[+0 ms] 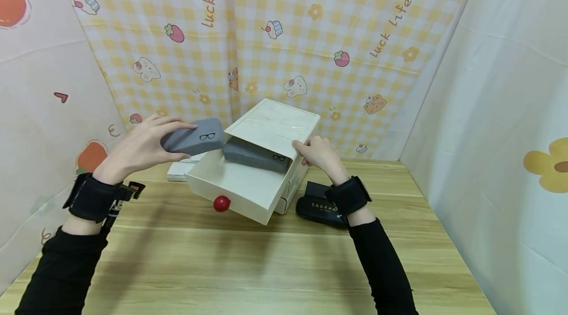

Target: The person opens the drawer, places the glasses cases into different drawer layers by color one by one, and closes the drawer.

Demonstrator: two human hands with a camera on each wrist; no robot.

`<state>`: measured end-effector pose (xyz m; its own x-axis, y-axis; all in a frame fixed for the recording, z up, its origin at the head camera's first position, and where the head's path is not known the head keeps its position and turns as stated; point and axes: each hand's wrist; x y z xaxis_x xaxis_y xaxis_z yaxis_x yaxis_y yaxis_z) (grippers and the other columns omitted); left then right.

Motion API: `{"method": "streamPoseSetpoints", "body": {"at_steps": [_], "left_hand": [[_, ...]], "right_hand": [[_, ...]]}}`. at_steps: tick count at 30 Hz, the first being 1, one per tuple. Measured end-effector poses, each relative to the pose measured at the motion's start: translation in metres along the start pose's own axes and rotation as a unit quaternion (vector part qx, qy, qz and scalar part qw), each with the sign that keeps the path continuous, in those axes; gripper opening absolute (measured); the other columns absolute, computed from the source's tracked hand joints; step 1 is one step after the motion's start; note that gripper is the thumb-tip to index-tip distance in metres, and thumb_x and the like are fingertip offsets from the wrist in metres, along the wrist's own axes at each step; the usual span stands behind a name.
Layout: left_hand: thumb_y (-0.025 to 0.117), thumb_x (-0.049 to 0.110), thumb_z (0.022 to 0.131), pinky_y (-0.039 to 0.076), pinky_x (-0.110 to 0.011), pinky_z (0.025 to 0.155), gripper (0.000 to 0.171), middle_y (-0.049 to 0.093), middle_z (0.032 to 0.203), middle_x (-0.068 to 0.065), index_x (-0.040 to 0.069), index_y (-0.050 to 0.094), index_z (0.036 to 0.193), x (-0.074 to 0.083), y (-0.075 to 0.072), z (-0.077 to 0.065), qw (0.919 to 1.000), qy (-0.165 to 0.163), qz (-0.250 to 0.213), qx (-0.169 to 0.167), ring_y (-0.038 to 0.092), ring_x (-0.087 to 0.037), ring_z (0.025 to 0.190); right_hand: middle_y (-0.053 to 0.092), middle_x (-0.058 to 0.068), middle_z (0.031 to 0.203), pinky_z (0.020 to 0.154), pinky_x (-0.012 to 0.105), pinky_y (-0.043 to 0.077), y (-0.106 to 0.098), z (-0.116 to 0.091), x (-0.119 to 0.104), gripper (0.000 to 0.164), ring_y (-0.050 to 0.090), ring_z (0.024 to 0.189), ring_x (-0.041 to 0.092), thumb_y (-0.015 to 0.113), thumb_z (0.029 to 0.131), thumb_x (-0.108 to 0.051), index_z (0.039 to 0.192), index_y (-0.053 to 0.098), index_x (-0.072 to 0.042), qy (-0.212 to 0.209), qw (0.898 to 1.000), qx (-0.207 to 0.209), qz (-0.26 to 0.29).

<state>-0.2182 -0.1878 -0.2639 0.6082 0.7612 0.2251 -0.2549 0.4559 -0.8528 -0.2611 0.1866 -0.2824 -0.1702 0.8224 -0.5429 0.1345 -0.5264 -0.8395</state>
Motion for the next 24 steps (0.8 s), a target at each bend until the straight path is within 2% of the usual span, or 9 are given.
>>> {"method": "streamPoseSetpoints", "body": {"at_steps": [5, 14, 20, 24], "left_hand": [[0.083, 0.018, 0.069, 0.046, -0.048, 0.083, 0.056, 0.060, 0.125, -0.015, 0.013, 0.063, 0.122, 0.016, 0.000, 0.006, 0.9997, 0.024, -0.003, -0.009, 0.050, -0.035, 0.109], [0.085, 0.023, 0.068, 0.049, -0.046, 0.082, 0.057, 0.061, 0.123, -0.010, 0.017, 0.065, 0.121, 0.039, 0.003, 0.019, 0.9979, 0.053, 0.020, -0.032, 0.050, -0.028, 0.106], [0.086, 0.025, 0.066, 0.048, -0.045, 0.083, 0.057, 0.062, 0.120, -0.008, 0.017, 0.066, 0.119, 0.053, 0.007, 0.028, 0.9945, 0.097, 0.013, -0.039, 0.052, -0.028, 0.106], [0.086, 0.024, 0.066, 0.049, -0.044, 0.083, 0.057, 0.062, 0.118, -0.006, 0.019, 0.066, 0.119, 0.062, 0.012, 0.034, 0.9909, 0.122, 0.000, -0.056, 0.052, -0.027, 0.107]], "right_hand": [[0.071, 0.016, 0.084, 0.071, 0.031, 0.053, 0.000, 0.001, 0.000, 0.048, 0.065, 0.066, 0.014, 0.045, 0.097, -0.046, 0.082, 0.066, -0.006, -0.001, 1.000, -0.002, 0.004], [0.071, 0.012, 0.080, 0.072, 0.031, 0.052, -0.001, 0.001, -0.002, 0.047, 0.065, 0.066, 0.014, 0.045, 0.098, -0.045, 0.081, 0.067, -0.007, -0.005, 1.000, 0.001, 0.003], [0.071, 0.012, 0.079, 0.071, 0.031, 0.052, -0.001, 0.001, -0.002, 0.048, 0.065, 0.066, 0.014, 0.044, 0.098, -0.045, 0.081, 0.067, -0.006, -0.004, 1.000, 0.000, -0.001], [0.071, 0.013, 0.080, 0.072, 0.031, 0.052, -0.001, 0.001, -0.001, 0.048, 0.065, 0.066, 0.014, 0.045, 0.098, -0.045, 0.081, 0.067, -0.006, -0.003, 1.000, -0.001, -0.001]]}}
Point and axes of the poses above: each hand's wrist, its own z-axis towards the middle knuckle, its own y-axis out of the palm, x = y × z
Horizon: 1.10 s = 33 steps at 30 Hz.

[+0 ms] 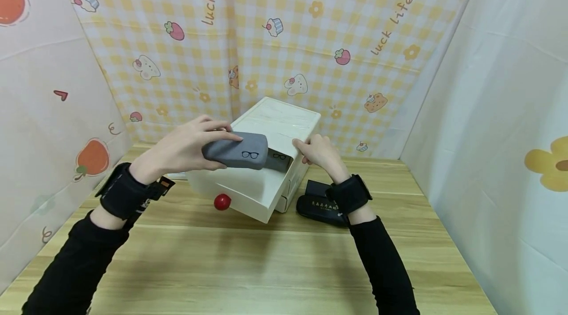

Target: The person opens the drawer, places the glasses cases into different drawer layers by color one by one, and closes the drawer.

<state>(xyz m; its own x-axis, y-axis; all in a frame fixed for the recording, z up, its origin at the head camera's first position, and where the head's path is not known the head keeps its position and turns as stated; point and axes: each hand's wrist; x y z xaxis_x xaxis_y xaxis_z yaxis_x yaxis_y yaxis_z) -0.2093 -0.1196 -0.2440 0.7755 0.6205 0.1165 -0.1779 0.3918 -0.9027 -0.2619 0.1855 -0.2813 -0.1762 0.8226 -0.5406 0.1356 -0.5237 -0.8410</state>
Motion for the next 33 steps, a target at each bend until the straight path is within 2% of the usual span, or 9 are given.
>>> {"method": "streamPoseSetpoints", "body": {"at_steps": [8, 14, 21, 29, 33], "left_hand": [[0.086, 0.027, 0.066, 0.050, -0.040, 0.082, 0.057, 0.062, 0.119, -0.003, 0.023, 0.065, 0.120, 0.008, 0.014, 0.016, 0.9982, 0.045, -0.005, -0.038, 0.052, -0.023, 0.104], [0.085, 0.029, 0.067, 0.049, -0.038, 0.081, 0.055, 0.063, 0.116, -0.004, 0.023, 0.065, 0.118, 0.009, 0.028, 0.023, 0.9945, 0.079, 0.013, -0.068, 0.054, -0.022, 0.098], [0.084, 0.033, 0.069, 0.048, -0.038, 0.086, 0.058, 0.062, 0.122, -0.002, 0.022, 0.062, 0.123, 0.010, 0.035, 0.025, 0.9926, 0.068, 0.011, -0.100, 0.054, -0.021, 0.101], [0.083, 0.033, 0.070, 0.047, -0.042, 0.093, 0.060, 0.061, 0.127, -0.003, 0.019, 0.060, 0.123, 0.009, 0.035, 0.024, 0.9918, 0.070, 0.010, -0.107, 0.056, -0.024, 0.109], [0.084, 0.033, 0.069, 0.048, -0.042, 0.091, 0.060, 0.062, 0.125, -0.005, 0.018, 0.060, 0.121, 0.007, 0.037, 0.023, 0.9905, 0.077, 0.021, -0.112, 0.057, -0.025, 0.106]], "right_hand": [[0.071, 0.012, 0.079, 0.071, 0.031, 0.052, 0.001, 0.001, 0.000, 0.048, 0.065, 0.065, 0.014, 0.044, 0.098, -0.045, 0.082, 0.068, -0.006, -0.002, 1.000, 0.001, 0.002], [0.071, 0.012, 0.079, 0.071, 0.031, 0.052, 0.001, 0.001, 0.000, 0.048, 0.065, 0.065, 0.014, 0.044, 0.098, -0.045, 0.083, 0.068, -0.006, 0.002, 1.000, 0.001, 0.003], [0.071, 0.012, 0.079, 0.071, 0.031, 0.052, 0.000, 0.000, 0.000, 0.048, 0.065, 0.066, 0.015, 0.044, 0.098, -0.045, 0.084, 0.068, -0.005, 0.003, 1.000, 0.000, 0.004], [0.072, 0.014, 0.081, 0.069, 0.031, 0.053, 0.000, 0.002, 0.003, 0.050, 0.067, 0.066, 0.015, 0.044, 0.097, -0.046, 0.085, 0.068, -0.004, 0.002, 1.000, 0.000, -0.002], [0.072, 0.015, 0.083, 0.070, 0.031, 0.053, 0.000, 0.002, 0.004, 0.050, 0.067, 0.066, 0.015, 0.044, 0.098, -0.046, 0.085, 0.068, -0.003, 0.002, 1.000, -0.002, -0.003]]}}
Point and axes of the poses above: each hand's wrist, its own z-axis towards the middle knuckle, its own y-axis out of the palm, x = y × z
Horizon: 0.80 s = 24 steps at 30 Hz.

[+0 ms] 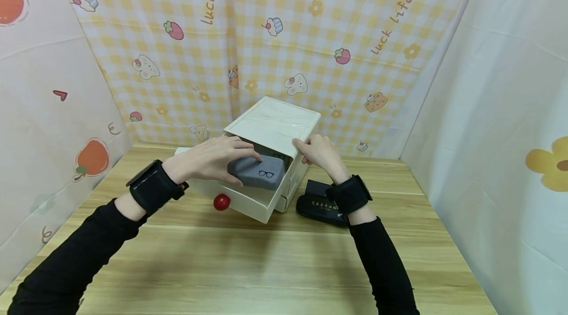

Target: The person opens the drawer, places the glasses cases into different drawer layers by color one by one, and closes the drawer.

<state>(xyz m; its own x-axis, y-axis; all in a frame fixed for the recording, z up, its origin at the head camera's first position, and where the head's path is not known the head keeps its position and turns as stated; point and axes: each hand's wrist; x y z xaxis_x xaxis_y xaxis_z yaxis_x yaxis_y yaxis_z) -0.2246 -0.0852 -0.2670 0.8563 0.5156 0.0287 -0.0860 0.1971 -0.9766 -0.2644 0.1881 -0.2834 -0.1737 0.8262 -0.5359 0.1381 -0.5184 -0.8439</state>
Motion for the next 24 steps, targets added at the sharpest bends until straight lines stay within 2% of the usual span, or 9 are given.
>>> {"method": "streamPoseSetpoints", "body": {"at_steps": [11, 24], "left_hand": [[0.084, 0.030, 0.069, 0.047, -0.043, 0.093, 0.057, 0.062, 0.128, -0.005, 0.022, 0.062, 0.121, -0.004, 0.008, 0.005, 0.9986, -0.019, 0.009, -0.049, 0.056, -0.024, 0.112], [0.084, 0.026, 0.068, 0.049, -0.039, 0.089, 0.061, 0.063, 0.125, -0.008, 0.019, 0.060, 0.123, -0.008, 0.016, 0.012, 0.9964, -0.014, 0.041, -0.073, 0.058, -0.024, 0.107]], "right_hand": [[0.072, 0.013, 0.081, 0.070, 0.031, 0.051, -0.001, -0.002, -0.003, 0.049, 0.066, 0.067, 0.015, 0.043, 0.097, -0.047, 0.083, 0.068, -0.007, 0.006, 1.000, 0.000, -0.002], [0.071, 0.012, 0.080, 0.066, 0.027, 0.049, 0.000, 0.000, -0.002, 0.049, 0.066, 0.067, 0.015, 0.043, 0.097, -0.047, 0.081, 0.066, -0.007, 0.009, 1.000, 0.001, -0.001]]}}
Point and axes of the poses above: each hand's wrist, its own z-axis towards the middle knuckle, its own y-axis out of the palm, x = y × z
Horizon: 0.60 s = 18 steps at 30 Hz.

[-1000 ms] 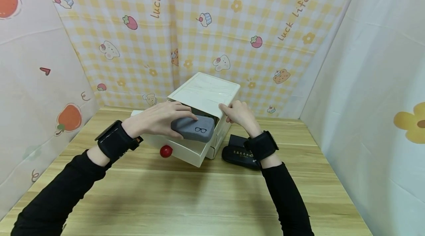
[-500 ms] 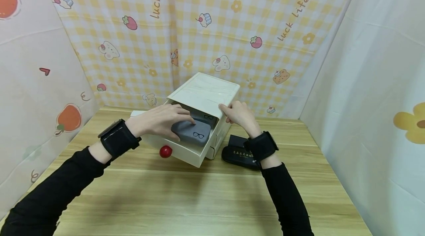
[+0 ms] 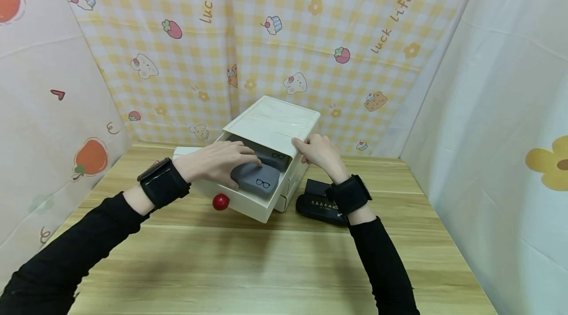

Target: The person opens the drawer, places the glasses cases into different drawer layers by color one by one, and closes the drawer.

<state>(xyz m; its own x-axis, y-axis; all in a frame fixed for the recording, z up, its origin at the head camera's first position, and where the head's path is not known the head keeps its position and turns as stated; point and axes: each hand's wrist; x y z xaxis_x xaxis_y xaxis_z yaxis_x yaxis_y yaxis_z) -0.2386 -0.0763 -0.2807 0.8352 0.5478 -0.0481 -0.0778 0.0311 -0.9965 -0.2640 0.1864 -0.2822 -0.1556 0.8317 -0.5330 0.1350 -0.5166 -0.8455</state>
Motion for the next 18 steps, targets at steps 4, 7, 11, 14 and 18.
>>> {"method": "streamPoseSetpoints", "body": {"at_steps": [4, 7, 11, 14, 18], "left_hand": [[0.083, 0.025, 0.068, 0.049, -0.039, 0.089, 0.060, 0.063, 0.123, -0.008, 0.018, 0.060, 0.123, 0.000, 0.000, 0.000, 1.0000, -0.003, -0.001, -0.002, 0.058, -0.024, 0.105], [0.083, 0.026, 0.068, 0.049, -0.039, 0.090, 0.060, 0.062, 0.121, -0.007, 0.018, 0.059, 0.123, -0.001, 0.000, 0.000, 0.9999, -0.010, 0.006, 0.000, 0.058, -0.023, 0.104], [0.084, 0.030, 0.069, 0.049, -0.041, 0.090, 0.061, 0.061, 0.119, -0.006, 0.018, 0.058, 0.123, -0.001, 0.000, -0.004, 0.9996, -0.015, 0.015, 0.020, 0.058, -0.023, 0.108], [0.082, 0.029, 0.071, 0.051, -0.040, 0.086, 0.056, 0.062, 0.116, -0.006, 0.015, 0.061, 0.121, -0.001, 0.000, -0.009, 0.9988, -0.015, 0.011, 0.045, 0.060, -0.024, 0.107], [0.078, 0.024, 0.077, 0.052, -0.035, 0.078, 0.039, 0.065, 0.107, -0.005, 0.013, 0.066, 0.112, 0.000, 0.002, -0.018, 0.9955, -0.003, 0.004, 0.094, 0.062, -0.021, 0.097]], "right_hand": [[0.071, 0.012, 0.080, 0.066, 0.027, 0.050, 0.000, 0.000, 0.000, 0.048, 0.066, 0.066, 0.015, 0.044, 0.098, -0.047, 0.082, 0.066, -0.007, -0.001, 1.000, 0.000, 0.004], [0.071, 0.013, 0.081, 0.067, 0.029, 0.051, 0.000, 0.000, 0.000, 0.048, 0.066, 0.066, 0.015, 0.044, 0.098, -0.046, 0.083, 0.066, -0.006, -0.001, 1.000, -0.001, 0.006], [0.071, 0.013, 0.082, 0.067, 0.029, 0.052, 0.000, 0.000, 0.000, 0.048, 0.066, 0.066, 0.015, 0.044, 0.098, -0.046, 0.083, 0.066, -0.006, -0.001, 1.000, -0.002, 0.008], [0.071, 0.014, 0.082, 0.068, 0.031, 0.053, 0.000, 0.000, 0.000, 0.048, 0.066, 0.066, 0.015, 0.044, 0.098, -0.046, 0.084, 0.066, -0.005, -0.002, 1.000, -0.001, 0.009], [0.071, 0.015, 0.084, 0.072, 0.036, 0.054, 0.001, 0.001, 0.001, 0.047, 0.067, 0.066, 0.015, 0.044, 0.098, -0.045, 0.084, 0.065, -0.005, -0.001, 1.000, -0.001, 0.015]]}}
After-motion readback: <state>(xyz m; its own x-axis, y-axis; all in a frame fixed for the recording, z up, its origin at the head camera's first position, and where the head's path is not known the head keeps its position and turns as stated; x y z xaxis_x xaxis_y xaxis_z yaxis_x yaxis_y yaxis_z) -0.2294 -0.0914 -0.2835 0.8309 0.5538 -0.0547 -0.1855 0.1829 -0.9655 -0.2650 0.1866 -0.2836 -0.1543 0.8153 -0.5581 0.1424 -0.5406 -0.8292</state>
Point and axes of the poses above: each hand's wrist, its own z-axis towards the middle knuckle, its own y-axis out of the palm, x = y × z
